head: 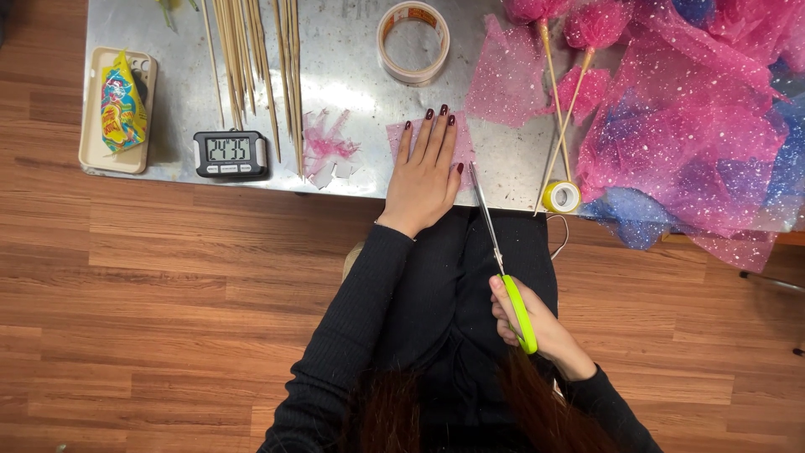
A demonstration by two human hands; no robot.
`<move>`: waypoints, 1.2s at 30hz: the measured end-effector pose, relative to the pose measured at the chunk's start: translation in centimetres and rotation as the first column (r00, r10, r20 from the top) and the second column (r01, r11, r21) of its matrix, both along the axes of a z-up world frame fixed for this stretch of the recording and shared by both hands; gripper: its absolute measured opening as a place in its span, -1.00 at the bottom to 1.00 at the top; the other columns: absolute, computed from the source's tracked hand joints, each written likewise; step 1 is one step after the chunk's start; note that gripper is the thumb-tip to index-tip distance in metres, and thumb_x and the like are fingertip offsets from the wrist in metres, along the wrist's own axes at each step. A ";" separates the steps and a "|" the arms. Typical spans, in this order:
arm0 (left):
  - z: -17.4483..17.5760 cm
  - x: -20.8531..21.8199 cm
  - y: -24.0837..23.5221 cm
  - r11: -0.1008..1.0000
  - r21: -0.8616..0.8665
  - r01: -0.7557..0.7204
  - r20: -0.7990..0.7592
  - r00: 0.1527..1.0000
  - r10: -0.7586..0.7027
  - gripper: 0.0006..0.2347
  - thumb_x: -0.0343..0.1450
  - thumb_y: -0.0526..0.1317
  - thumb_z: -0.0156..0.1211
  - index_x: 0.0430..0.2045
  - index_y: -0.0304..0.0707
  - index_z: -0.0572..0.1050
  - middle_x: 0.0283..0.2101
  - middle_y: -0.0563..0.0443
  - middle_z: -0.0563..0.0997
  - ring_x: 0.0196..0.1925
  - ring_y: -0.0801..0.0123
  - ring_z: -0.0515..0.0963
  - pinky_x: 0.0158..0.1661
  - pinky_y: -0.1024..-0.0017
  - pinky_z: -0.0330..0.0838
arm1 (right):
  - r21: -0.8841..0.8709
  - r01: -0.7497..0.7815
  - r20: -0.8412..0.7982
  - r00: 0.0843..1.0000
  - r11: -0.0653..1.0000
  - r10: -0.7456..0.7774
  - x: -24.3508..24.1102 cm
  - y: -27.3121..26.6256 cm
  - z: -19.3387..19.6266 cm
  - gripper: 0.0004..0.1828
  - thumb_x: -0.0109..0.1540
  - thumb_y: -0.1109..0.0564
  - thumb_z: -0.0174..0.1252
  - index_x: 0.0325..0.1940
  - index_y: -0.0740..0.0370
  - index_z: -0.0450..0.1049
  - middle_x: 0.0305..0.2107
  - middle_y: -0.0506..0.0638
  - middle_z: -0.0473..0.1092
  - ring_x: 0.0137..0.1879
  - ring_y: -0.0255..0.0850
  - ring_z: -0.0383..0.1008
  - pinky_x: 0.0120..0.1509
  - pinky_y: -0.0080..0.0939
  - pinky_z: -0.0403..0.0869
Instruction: The person uses green-handled scissors to cut a piece of pink glittery fabric on a metal table. They hold the fabric with their left hand and cut it into smaller pieces, occasionally adjusting the fabric's position.
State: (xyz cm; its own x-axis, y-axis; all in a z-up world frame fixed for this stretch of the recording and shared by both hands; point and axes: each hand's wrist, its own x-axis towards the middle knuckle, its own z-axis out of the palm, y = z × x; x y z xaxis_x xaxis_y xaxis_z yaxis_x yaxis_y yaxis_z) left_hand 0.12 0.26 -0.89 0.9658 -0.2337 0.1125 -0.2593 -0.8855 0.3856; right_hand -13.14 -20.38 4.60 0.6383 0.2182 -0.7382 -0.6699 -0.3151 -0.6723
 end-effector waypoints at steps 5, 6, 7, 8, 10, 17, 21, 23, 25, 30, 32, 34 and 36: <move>0.3 0.0 0.0 1.000 0.005 -0.005 0.000 1.000 0.005 -0.53 0.52 -0.10 -0.33 0.33 -0.32 -0.03 0.42 -0.21 -0.08 0.47 0.13 -0.15 0.36 0.04 -0.43 | 0.005 0.020 -0.002 1.000 1.000 -0.020 0.2 0.4 0.6 -0.54 0.33 -0.19 -0.20 -0.37 0.26 0.22 -0.76 -0.17 0.07 -0.83 -0.30 0.25 -0.82 -0.30 0.32; 0.5 0.0 0.0 1.000 0.003 -0.006 0.006 1.000 0.006 -0.53 0.52 -0.10 -0.32 0.32 -0.33 -0.02 0.42 -0.22 -0.07 0.47 0.12 -0.14 0.36 0.03 -0.42 | 0.003 0.029 0.003 1.000 1.000 -0.029 0.1 0.4 0.6 -0.54 0.33 -0.17 -0.20 -0.38 0.26 0.22 -0.77 -0.16 0.08 -0.84 -0.29 0.24 -0.83 -0.31 0.31; 0.6 -0.1 0.0 1.000 0.002 -0.006 0.005 1.000 0.006 -0.53 0.52 -0.10 -0.32 0.32 -0.33 -0.02 0.42 -0.22 -0.07 0.47 0.12 -0.14 0.36 0.03 -0.42 | 0.003 0.029 0.003 1.000 1.000 -0.029 0.2 0.4 0.6 -0.54 0.33 -0.17 -0.20 -0.38 0.26 0.22 -0.77 -0.16 0.08 -0.84 -0.29 0.24 -0.83 -0.31 0.31; 0.6 -0.1 0.0 1.000 0.004 -0.006 0.003 1.000 0.006 -0.53 0.52 -0.10 -0.32 0.32 -0.33 -0.02 0.42 -0.22 -0.07 0.47 0.12 -0.14 0.36 0.04 -0.42 | 0.001 0.022 0.007 1.000 1.000 -0.022 0.2 0.4 0.6 -0.55 0.33 -0.17 -0.19 -0.40 0.26 0.22 -0.77 -0.16 0.08 -0.84 -0.29 0.24 -0.83 -0.31 0.31; 0.7 -0.1 0.0 1.000 0.004 -0.006 0.000 1.000 0.006 -0.53 0.52 -0.10 -0.33 0.32 -0.33 -0.02 0.42 -0.22 -0.07 0.47 0.12 -0.14 0.36 0.04 -0.42 | -0.001 0.016 0.011 1.000 1.000 -0.016 0.2 0.3 0.5 -0.55 0.33 -0.17 -0.19 -0.41 0.25 0.22 -0.78 -0.15 0.08 -0.84 -0.29 0.24 -0.83 -0.32 0.31; 0.7 -0.1 0.0 1.000 0.002 -0.006 0.003 1.000 0.006 -0.53 0.52 -0.11 -0.33 0.32 -0.33 -0.02 0.42 -0.22 -0.07 0.47 0.12 -0.14 0.36 0.03 -0.42 | -0.002 0.031 0.022 0.999 1.000 -0.031 -0.1 0.2 -0.2 -0.57 0.34 -0.14 -0.18 -0.41 0.25 0.21 -0.78 -0.15 0.10 -0.85 -0.30 0.24 -0.85 -0.33 0.29; 0.7 -0.1 0.1 1.000 -0.001 -0.005 0.002 1.000 0.005 -0.53 0.52 -0.11 -0.33 0.32 -0.33 -0.02 0.42 -0.21 -0.07 0.47 0.13 -0.15 0.36 0.03 -0.42 | 0.013 0.005 0.041 0.999 1.000 -0.006 0.1 0.2 0.2 -0.62 0.32 -0.11 -0.15 -0.39 0.24 0.19 -0.78 -0.17 0.11 -0.85 -0.33 0.25 -0.84 -0.33 0.30; 0.5 -0.1 0.0 1.000 -0.002 -0.005 -0.001 1.000 0.005 -0.53 0.52 -0.10 -0.32 0.32 -0.33 -0.02 0.42 -0.21 -0.07 0.47 0.13 -0.15 0.36 0.03 -0.42 | 0.015 0.015 0.038 0.999 1.000 -0.016 -0.1 0.4 0.1 -0.58 0.33 -0.15 -0.19 -0.38 0.25 0.20 -0.77 -0.18 0.10 -0.84 -0.34 0.25 -0.84 -0.33 0.30; 0.4 -0.1 0.0 1.000 -0.002 -0.007 -0.002 1.000 0.007 -0.53 0.51 -0.10 -0.32 0.32 -0.33 -0.02 0.42 -0.21 -0.07 0.47 0.13 -0.15 0.36 0.03 -0.43 | 0.018 0.024 0.036 0.999 1.000 -0.025 -0.3 0.5 0.1 -0.54 0.34 -0.18 -0.23 -0.37 0.25 0.21 -0.77 -0.19 0.09 -0.83 -0.36 0.24 -0.84 -0.33 0.30; 0.7 -0.1 0.0 1.000 -0.005 -0.003 -0.012 1.000 0.003 -0.53 0.52 -0.11 -0.33 0.32 -0.33 -0.03 0.42 -0.22 -0.09 0.47 0.13 -0.16 0.36 0.04 -0.43 | 0.031 -0.004 0.053 0.999 1.000 0.002 0.0 -0.1 -0.2 -0.51 0.31 -0.19 -0.16 -0.41 0.30 0.27 -0.82 -0.14 0.12 -0.83 -0.28 0.32 -0.79 -0.29 0.38; 0.6 0.0 0.1 1.000 -0.005 -0.003 -0.012 1.000 0.002 -0.53 0.52 -0.11 -0.33 0.32 -0.33 -0.03 0.42 -0.22 -0.09 0.47 0.13 -0.16 0.36 0.04 -0.43 | 0.028 0.008 0.047 0.999 1.000 -0.009 -0.1 -0.2 -0.2 -0.49 0.30 -0.21 -0.15 -0.41 0.30 0.27 -0.82 -0.14 0.13 -0.82 -0.29 0.32 -0.78 -0.29 0.39; 0.5 0.0 0.1 1.000 -0.005 -0.002 -0.013 1.000 0.002 -0.53 0.52 -0.11 -0.33 0.32 -0.33 -0.03 0.42 -0.22 -0.09 0.47 0.13 -0.16 0.37 0.04 -0.43 | 0.024 0.019 0.040 0.999 1.000 -0.020 -0.1 0.0 0.0 -0.48 0.30 -0.22 -0.14 -0.41 0.31 0.28 -0.81 -0.14 0.13 -0.80 -0.30 0.32 -0.77 -0.29 0.40; 0.4 0.0 0.0 1.000 -0.005 -0.005 -0.013 1.000 0.005 -0.53 0.51 -0.11 -0.32 0.32 -0.33 -0.02 0.42 -0.22 -0.08 0.47 0.13 -0.15 0.37 0.04 -0.44 | 0.034 0.055 0.021 0.998 0.998 -0.056 0.0 0.5 0.4 -0.49 0.31 -0.16 -0.14 -0.43 0.36 0.31 -0.83 -0.09 0.13 -0.82 -0.19 0.36 -0.78 -0.23 0.42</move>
